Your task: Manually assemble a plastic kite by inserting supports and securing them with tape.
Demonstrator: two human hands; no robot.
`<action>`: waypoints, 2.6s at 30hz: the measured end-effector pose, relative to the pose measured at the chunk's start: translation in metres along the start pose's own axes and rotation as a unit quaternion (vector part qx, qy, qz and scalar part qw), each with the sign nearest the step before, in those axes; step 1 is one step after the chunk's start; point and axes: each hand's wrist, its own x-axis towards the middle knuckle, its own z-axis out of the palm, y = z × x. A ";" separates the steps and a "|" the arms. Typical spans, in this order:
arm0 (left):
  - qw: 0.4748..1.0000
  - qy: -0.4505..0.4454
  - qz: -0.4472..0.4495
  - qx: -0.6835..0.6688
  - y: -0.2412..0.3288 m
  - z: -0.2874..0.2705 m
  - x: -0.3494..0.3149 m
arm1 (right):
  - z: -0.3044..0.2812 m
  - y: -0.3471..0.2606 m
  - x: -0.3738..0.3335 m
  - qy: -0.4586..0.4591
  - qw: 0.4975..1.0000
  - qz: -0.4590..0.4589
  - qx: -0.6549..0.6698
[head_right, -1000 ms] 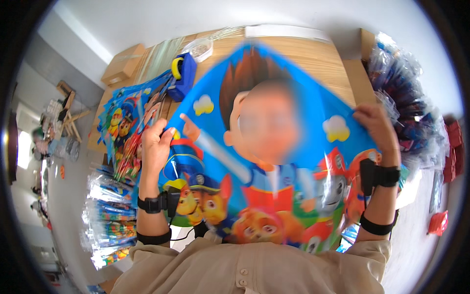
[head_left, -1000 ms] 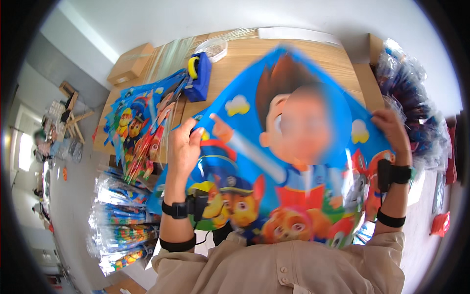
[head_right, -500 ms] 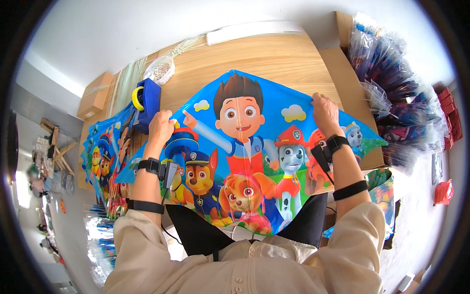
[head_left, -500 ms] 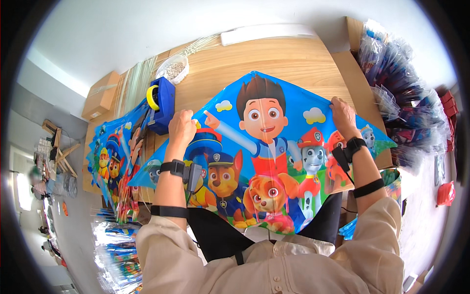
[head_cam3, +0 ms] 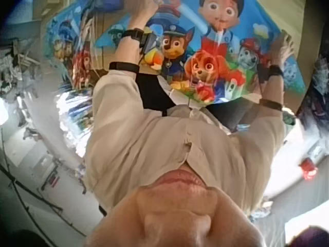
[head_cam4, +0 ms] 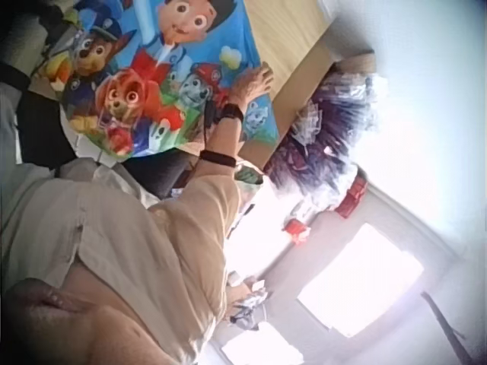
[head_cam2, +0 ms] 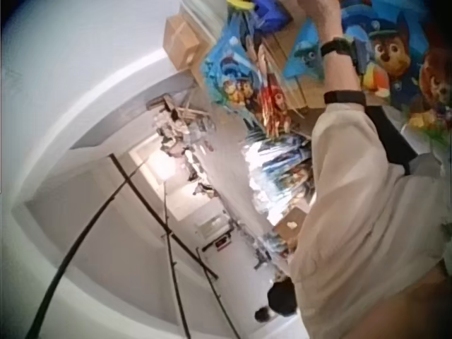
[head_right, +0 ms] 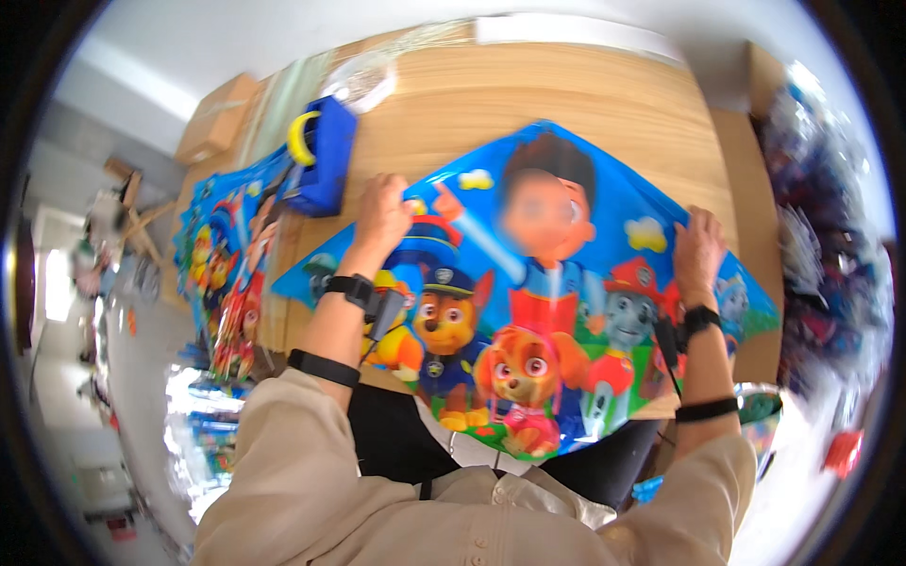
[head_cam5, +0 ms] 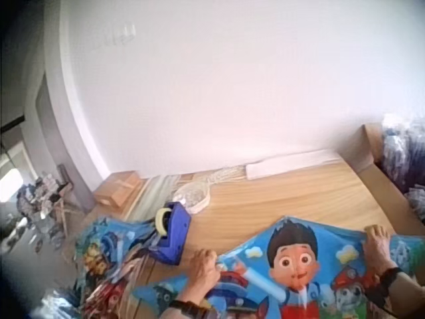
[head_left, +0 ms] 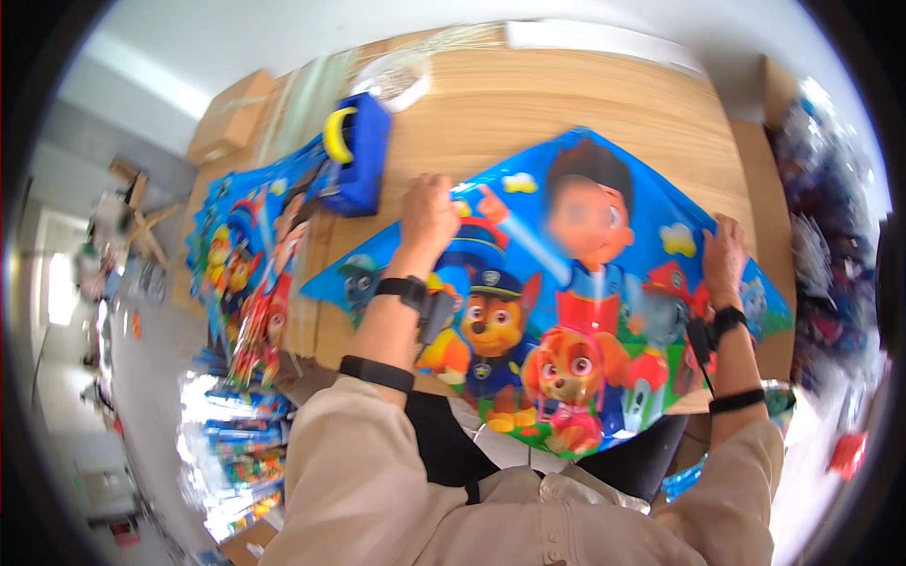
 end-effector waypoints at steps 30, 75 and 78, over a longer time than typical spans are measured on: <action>0.984 0.151 -0.049 -0.085 -0.022 -0.183 -0.180 | -0.077 -0.195 -0.099 -0.237 0.878 -0.152 0.388; 0.920 0.312 0.184 -0.150 0.147 -0.150 -0.171 | -0.154 -0.238 -0.102 -0.287 0.303 0.005 0.909; 0.920 0.316 0.177 -0.152 0.147 -0.151 -0.171 | -0.157 -0.238 -0.104 -0.285 0.287 0.011 0.915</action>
